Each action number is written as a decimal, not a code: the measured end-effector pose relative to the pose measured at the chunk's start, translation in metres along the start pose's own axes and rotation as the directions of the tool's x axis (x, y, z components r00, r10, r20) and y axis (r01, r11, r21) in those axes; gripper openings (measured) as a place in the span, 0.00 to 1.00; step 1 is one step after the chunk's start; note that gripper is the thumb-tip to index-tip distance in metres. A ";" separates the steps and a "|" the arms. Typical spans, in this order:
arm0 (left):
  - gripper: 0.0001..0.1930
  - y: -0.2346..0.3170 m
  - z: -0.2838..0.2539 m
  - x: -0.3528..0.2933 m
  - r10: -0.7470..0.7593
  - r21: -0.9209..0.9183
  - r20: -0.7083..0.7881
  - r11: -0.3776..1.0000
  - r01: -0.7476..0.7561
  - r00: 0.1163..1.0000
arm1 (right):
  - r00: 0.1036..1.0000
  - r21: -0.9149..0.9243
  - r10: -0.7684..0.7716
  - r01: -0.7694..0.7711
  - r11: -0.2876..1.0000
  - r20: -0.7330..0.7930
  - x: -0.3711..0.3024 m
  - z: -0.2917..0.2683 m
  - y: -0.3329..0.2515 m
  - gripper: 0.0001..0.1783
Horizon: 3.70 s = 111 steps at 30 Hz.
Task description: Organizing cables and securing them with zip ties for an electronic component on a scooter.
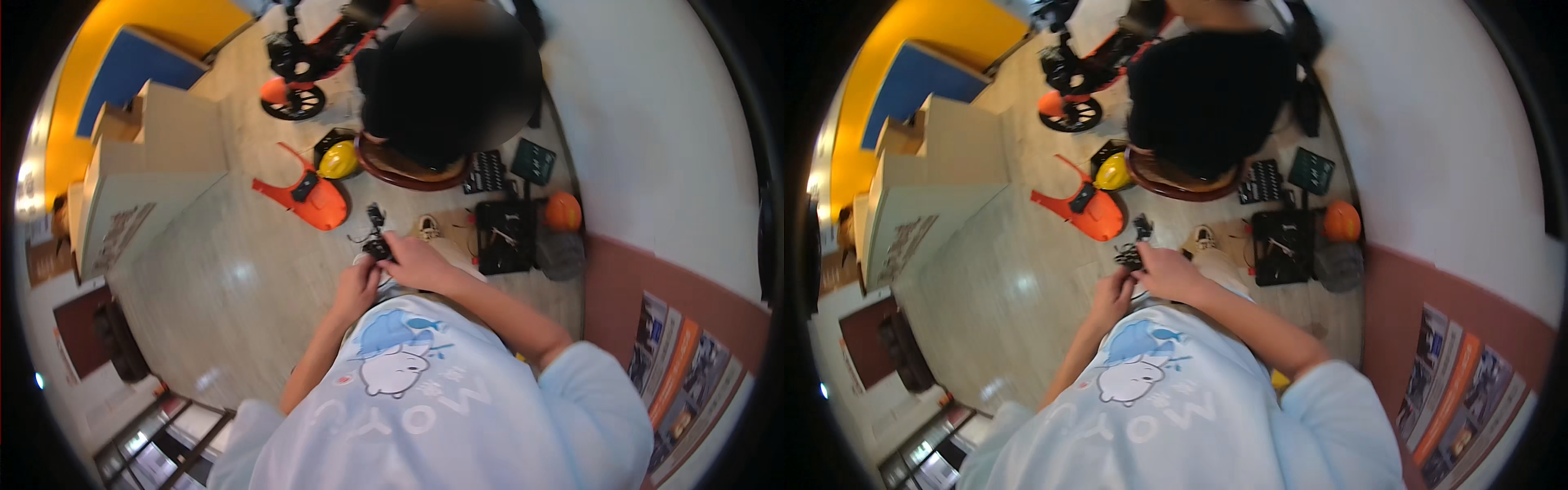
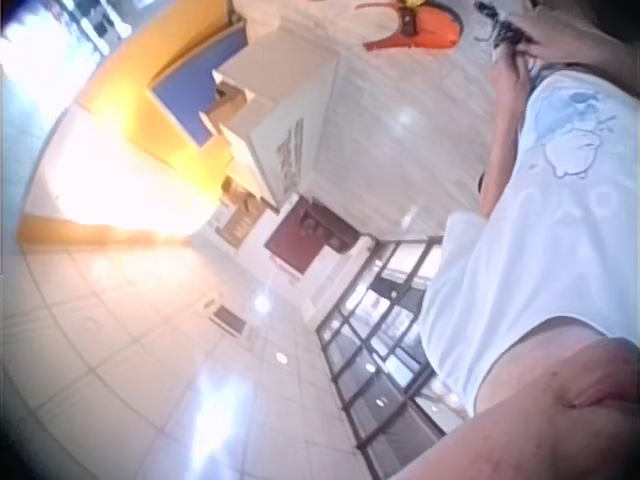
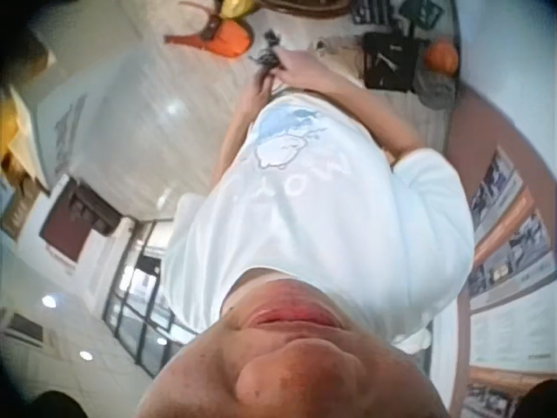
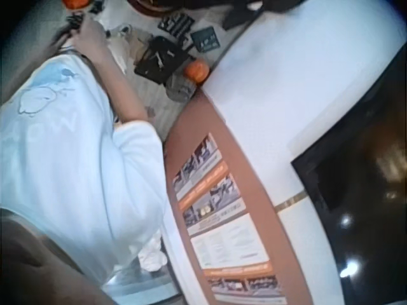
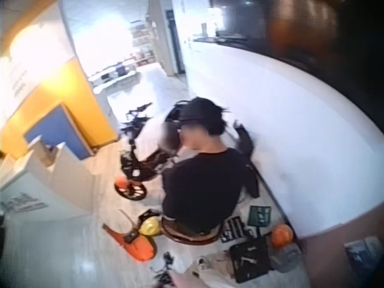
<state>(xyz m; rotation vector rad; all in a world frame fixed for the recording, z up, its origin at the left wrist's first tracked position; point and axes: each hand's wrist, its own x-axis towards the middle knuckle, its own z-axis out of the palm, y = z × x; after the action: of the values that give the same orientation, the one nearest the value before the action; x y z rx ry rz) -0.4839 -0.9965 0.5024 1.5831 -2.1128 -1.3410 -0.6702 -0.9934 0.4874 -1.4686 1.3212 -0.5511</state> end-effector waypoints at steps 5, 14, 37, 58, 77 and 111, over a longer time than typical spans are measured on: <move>0.07 0.010 -0.004 0.042 0.154 -0.018 0.162 0.988 -0.153 0.975 | 0.945 0.187 0.172 -0.123 0.975 -0.276 -0.016 -0.004 0.010 0.27; 0.07 -0.022 -0.055 0.072 0.298 -0.033 0.333 0.952 -0.305 0.895 | 0.820 0.183 0.245 -0.174 0.968 -0.517 0.013 0.042 -0.032 0.25; 0.09 -0.028 -0.239 0.041 0.588 -0.463 0.458 0.798 -0.385 0.666 | 0.773 0.346 0.200 0.026 0.938 -0.601 0.048 0.102 -0.208 0.21; 0.08 -0.005 -0.192 -0.028 0.623 -0.321 0.384 0.782 -0.535 0.681 | 0.889 0.284 0.193 -0.075 0.956 -0.414 -0.021 0.088 -0.201 0.38; 0.10 -0.032 -0.137 -0.131 0.332 -0.076 0.281 0.943 -0.324 0.900 | 0.992 0.570 0.071 -0.120 0.813 0.107 -0.059 0.118 -0.121 0.30; 0.13 -0.372 -0.449 -0.212 -0.121 -0.348 -0.292 0.937 0.012 0.949 | 0.888 0.450 -0.129 -0.095 0.888 0.441 0.291 0.464 -0.318 0.13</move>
<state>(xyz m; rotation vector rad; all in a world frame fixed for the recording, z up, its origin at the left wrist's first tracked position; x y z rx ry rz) 0.1288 -1.0736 0.5624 1.6032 -1.5584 -1.2936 -0.0520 -1.1282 0.5201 -1.1170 0.7322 -0.4502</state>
